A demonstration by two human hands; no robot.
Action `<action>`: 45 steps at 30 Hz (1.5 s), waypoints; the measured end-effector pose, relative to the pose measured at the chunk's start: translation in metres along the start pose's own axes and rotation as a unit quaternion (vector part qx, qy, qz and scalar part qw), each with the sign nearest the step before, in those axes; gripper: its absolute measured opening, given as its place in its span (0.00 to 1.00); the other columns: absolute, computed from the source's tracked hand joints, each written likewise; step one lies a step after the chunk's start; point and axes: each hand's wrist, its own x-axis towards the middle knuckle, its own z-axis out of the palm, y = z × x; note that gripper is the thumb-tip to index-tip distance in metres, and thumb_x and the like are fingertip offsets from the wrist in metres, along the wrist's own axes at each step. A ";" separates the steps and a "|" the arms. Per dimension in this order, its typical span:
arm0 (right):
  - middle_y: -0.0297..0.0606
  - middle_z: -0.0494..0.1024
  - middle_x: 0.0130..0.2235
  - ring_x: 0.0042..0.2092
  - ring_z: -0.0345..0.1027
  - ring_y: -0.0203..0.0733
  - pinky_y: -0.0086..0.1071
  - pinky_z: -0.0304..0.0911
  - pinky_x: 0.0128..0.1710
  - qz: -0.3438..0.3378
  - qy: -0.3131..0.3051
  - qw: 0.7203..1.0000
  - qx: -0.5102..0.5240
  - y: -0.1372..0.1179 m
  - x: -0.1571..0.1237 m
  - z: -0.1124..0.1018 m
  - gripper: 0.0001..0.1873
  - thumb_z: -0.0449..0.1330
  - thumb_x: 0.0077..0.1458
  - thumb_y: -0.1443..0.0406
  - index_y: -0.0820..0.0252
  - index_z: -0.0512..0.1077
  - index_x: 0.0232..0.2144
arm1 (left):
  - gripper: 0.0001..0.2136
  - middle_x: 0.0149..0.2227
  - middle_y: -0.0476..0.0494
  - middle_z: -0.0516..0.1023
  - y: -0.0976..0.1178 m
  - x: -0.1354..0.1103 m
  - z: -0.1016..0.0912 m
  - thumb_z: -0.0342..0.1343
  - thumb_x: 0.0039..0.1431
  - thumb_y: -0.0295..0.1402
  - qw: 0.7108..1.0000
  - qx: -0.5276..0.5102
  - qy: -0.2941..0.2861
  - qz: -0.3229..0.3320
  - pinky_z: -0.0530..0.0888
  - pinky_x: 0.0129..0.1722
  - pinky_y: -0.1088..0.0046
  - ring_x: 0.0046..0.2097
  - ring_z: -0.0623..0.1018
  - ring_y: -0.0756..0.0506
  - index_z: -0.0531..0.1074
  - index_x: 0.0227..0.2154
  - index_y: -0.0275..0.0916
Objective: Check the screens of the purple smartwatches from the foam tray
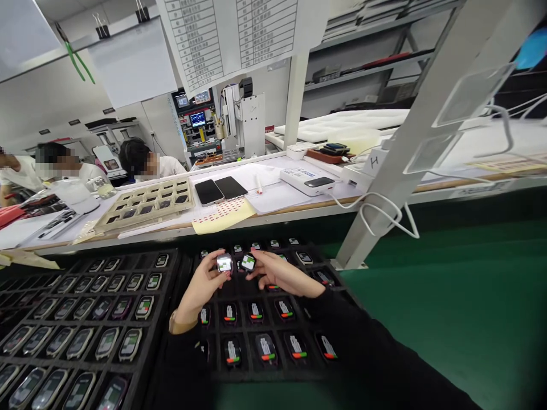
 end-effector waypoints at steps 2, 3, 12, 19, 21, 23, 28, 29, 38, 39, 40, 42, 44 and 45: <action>0.42 0.75 0.40 0.38 0.75 0.43 0.24 0.69 0.22 -0.039 -0.004 0.999 0.031 -0.010 -0.009 0.002 0.16 0.63 0.62 0.55 0.60 0.67 0.41 | 0.31 0.49 0.41 0.73 0.014 -0.003 0.008 0.67 0.50 0.42 0.999 -0.021 0.017 0.025 0.68 0.27 0.79 0.37 0.77 0.49 0.64 0.56 0.43; 0.41 0.75 0.40 0.38 0.74 0.44 0.25 0.70 0.23 -0.057 -0.005 0.998 0.040 -0.014 -0.013 0.003 0.18 0.67 0.58 0.56 0.59 0.67 0.42 | 0.29 0.50 0.42 0.73 0.021 -0.004 0.012 0.66 0.51 0.41 0.999 -0.028 0.024 0.037 0.69 0.28 0.79 0.38 0.77 0.49 0.64 0.55 0.44; 0.39 0.75 0.37 0.29 0.65 0.37 0.22 0.57 0.16 -0.150 0.070 0.985 0.048 -0.030 -0.028 0.019 0.22 0.64 0.56 0.49 0.58 0.72 0.44 | 0.15 0.41 0.44 0.76 0.046 -0.005 0.043 0.58 0.61 0.44 0.980 -0.095 0.119 0.131 0.65 0.22 0.81 0.29 0.74 0.53 0.73 0.45 0.42; 0.31 0.71 0.27 0.19 0.53 0.30 0.23 0.49 0.18 -0.170 0.084 0.982 0.001 -0.037 -0.033 0.018 0.25 0.64 0.55 0.53 0.60 0.71 0.51 | 0.12 0.41 0.44 0.75 0.045 -0.011 0.049 0.51 0.66 0.40 0.986 -0.104 0.067 0.108 0.68 0.27 0.78 0.33 0.75 0.51 0.73 0.47 0.43; 0.33 0.72 0.29 0.19 0.51 0.29 0.23 0.47 0.17 -0.171 0.085 0.982 -0.009 -0.038 -0.034 0.017 0.25 0.65 0.53 0.54 0.61 0.72 0.50 | 0.11 0.42 0.45 0.74 0.046 -0.012 0.049 0.52 0.66 0.38 0.987 -0.093 0.064 0.112 0.68 0.28 0.78 0.32 0.74 0.52 0.73 0.48 0.44; 0.34 0.73 0.31 0.20 0.50 0.29 0.24 0.46 0.17 -0.174 0.092 0.980 -0.018 -0.038 -0.035 0.017 0.24 0.65 0.52 0.54 0.61 0.73 0.48 | 0.11 0.43 0.45 0.74 0.047 -0.011 0.049 0.53 0.65 0.37 0.988 -0.080 0.063 0.117 0.69 0.28 0.78 0.29 0.73 0.54 0.73 0.48 0.45; 0.33 0.71 0.29 0.22 0.55 0.33 0.26 0.50 0.18 -0.189 0.097 0.977 -0.034 -0.039 -0.035 0.018 0.21 0.66 0.52 0.56 0.59 0.75 0.46 | 0.12 0.45 0.44 0.75 0.051 -0.010 0.049 0.56 0.62 0.40 0.988 -0.069 0.075 0.112 0.69 0.26 0.77 0.26 0.72 0.55 0.74 0.47 0.44; 0.33 0.70 0.28 0.23 0.57 0.34 0.26 0.51 0.19 -0.191 0.097 0.976 -0.035 -0.039 -0.034 0.018 0.21 0.66 0.52 0.55 0.59 0.75 0.46 | 0.13 0.45 0.43 0.75 0.051 -0.010 0.050 0.57 0.62 0.41 0.988 -0.068 0.078 0.113 0.70 0.25 0.77 0.26 0.72 0.54 0.75 0.46 0.43; 0.33 0.69 0.28 0.22 0.53 0.33 0.25 0.48 0.18 -0.190 0.103 0.976 -0.029 -0.037 -0.034 0.017 0.21 0.67 0.52 0.54 0.59 0.74 0.45 | 0.12 0.44 0.44 0.75 0.047 -0.011 0.050 0.58 0.62 0.41 0.987 -0.072 0.080 0.120 0.69 0.24 0.79 0.30 0.76 0.53 0.75 0.46 0.44; 0.33 0.70 0.29 0.22 0.54 0.33 0.25 0.48 0.18 -0.191 0.096 0.977 -0.020 -0.037 -0.035 0.017 0.21 0.67 0.52 0.55 0.59 0.74 0.45 | 0.12 0.44 0.44 0.75 0.047 -0.011 0.049 0.57 0.62 0.41 0.987 -0.069 0.081 0.122 0.70 0.25 0.79 0.29 0.75 0.53 0.75 0.46 0.44; 0.33 0.70 0.30 0.22 0.55 0.33 0.24 0.49 0.18 -0.192 0.089 0.977 -0.012 -0.037 -0.036 0.017 0.20 0.67 0.52 0.56 0.59 0.74 0.45 | 0.12 0.44 0.44 0.75 0.048 -0.012 0.047 0.57 0.63 0.41 0.987 -0.067 0.079 0.126 0.70 0.26 0.78 0.28 0.75 0.54 0.75 0.46 0.44; 0.35 0.72 0.32 0.24 0.57 0.33 0.24 0.50 0.18 -0.195 0.076 0.978 -0.002 -0.038 -0.037 0.017 0.21 0.66 0.53 0.56 0.59 0.74 0.46 | 0.12 0.44 0.45 0.76 0.048 -0.013 0.046 0.56 0.63 0.40 0.986 -0.066 0.077 0.133 0.71 0.27 0.78 0.27 0.74 0.55 0.75 0.46 0.44; 0.36 0.73 0.33 0.24 0.58 0.33 0.24 0.52 0.18 -0.196 0.070 0.978 -0.006 -0.038 -0.038 0.018 0.22 0.66 0.53 0.54 0.59 0.73 0.47 | 0.11 0.43 0.46 0.76 0.049 -0.013 0.045 0.57 0.63 0.40 0.985 -0.070 0.075 0.137 0.71 0.27 0.79 0.27 0.74 0.55 0.75 0.46 0.45; 0.36 0.73 0.32 0.23 0.58 0.33 0.24 0.52 0.18 -0.194 0.069 0.979 -0.012 -0.038 -0.038 0.018 0.22 0.66 0.54 0.54 0.60 0.73 0.47 | 0.11 0.43 0.46 0.76 0.050 -0.013 0.045 0.57 0.62 0.40 0.985 -0.073 0.075 0.138 0.71 0.27 0.80 0.27 0.74 0.56 0.75 0.46 0.45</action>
